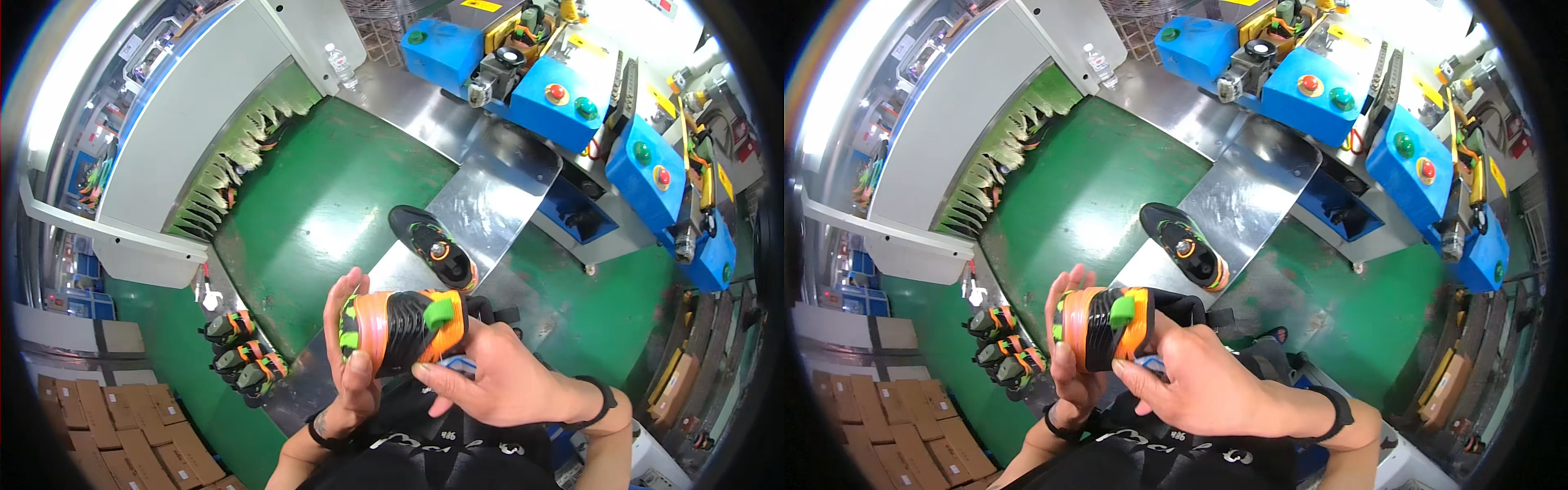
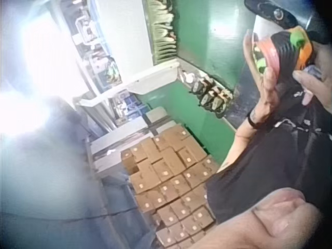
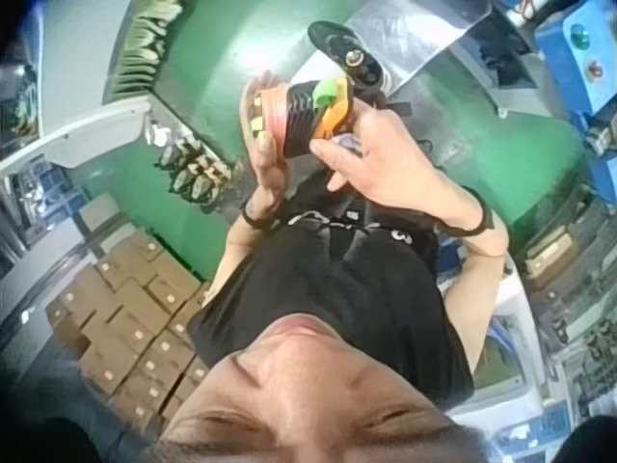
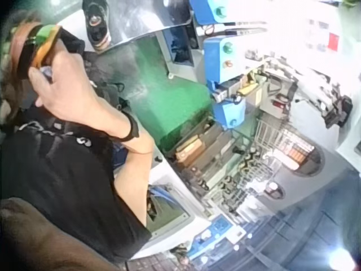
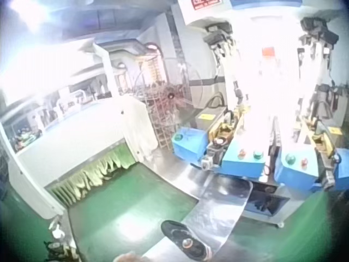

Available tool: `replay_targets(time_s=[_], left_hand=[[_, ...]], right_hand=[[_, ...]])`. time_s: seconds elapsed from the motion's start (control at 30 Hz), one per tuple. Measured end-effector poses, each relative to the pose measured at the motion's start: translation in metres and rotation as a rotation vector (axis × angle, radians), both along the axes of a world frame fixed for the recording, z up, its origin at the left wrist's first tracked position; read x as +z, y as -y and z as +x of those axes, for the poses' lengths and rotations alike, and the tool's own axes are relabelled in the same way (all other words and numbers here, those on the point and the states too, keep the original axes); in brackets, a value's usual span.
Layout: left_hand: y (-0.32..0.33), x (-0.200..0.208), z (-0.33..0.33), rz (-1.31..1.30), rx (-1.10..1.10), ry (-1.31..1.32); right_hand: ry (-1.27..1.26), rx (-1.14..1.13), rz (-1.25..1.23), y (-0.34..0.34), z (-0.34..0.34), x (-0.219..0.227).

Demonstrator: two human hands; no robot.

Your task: Operating machinery to assemble and process athletic shoes in a factory setting.

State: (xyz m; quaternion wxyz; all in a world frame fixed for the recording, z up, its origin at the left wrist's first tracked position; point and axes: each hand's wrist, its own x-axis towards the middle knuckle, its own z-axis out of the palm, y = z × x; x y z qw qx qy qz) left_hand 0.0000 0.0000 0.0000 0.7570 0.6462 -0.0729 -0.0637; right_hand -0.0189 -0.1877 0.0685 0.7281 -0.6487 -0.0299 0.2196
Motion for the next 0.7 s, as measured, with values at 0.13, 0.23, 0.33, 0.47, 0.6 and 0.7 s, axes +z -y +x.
replay_targets(time_s=[0.13,0.23,0.33,0.47,0.6,0.7], left_hand=[[-0.003,0.019,-0.001,0.111,0.142,0.155],[-0.005,0.034,0.004,0.129,0.137,0.131],[-0.007,0.042,0.004,0.177,0.122,0.095],[-0.009,0.042,0.004,0.201,0.090,0.089],[-0.006,0.035,0.000,0.138,0.130,0.144],[-0.003,0.035,0.000,0.131,0.145,0.219]], right_hand=[[-0.049,0.104,0.078,-0.003,0.003,0.001],[0.015,0.096,0.091,-0.006,0.005,0.003],[0.176,0.050,0.079,-0.006,0.005,0.002],[0.199,0.022,-0.008,-0.007,0.002,-0.002],[0.173,0.033,-0.056,-0.003,-0.003,-0.005],[0.177,-0.003,-0.035,-0.003,-0.012,-0.012]])
